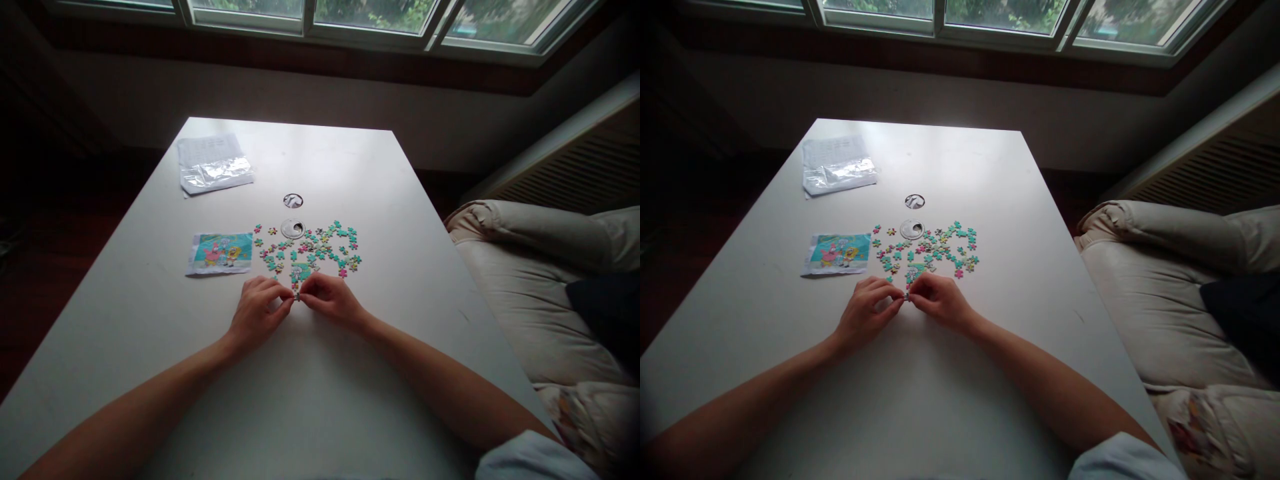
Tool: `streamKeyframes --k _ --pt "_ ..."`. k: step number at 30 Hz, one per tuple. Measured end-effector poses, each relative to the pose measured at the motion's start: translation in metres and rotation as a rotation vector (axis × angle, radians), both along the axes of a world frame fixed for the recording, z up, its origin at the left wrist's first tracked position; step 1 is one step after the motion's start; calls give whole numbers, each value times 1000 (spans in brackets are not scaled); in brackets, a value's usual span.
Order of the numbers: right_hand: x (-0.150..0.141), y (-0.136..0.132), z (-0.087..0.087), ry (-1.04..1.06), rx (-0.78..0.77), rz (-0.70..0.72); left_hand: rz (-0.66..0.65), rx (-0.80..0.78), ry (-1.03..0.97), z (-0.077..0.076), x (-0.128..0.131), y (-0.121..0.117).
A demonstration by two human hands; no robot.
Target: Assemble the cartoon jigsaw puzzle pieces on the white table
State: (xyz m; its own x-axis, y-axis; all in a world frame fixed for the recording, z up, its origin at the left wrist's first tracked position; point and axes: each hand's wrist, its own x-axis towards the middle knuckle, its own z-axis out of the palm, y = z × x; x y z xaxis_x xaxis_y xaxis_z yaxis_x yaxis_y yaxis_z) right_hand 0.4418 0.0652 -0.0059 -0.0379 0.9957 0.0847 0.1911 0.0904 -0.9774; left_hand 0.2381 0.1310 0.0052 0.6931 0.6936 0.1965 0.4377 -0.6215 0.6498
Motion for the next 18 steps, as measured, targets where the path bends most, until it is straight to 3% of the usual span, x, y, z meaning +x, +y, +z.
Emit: streamKeyframes --k 8,13,18 --pt "-4 1 -4 148 -41 27 13 -27 -1 1 0 2" --pt "-3 2 -4 122 -25 -41 7 -28 -17 2 0 1" --pt "-4 0 -4 141 -48 1 15 -15 -20 1 0 1"
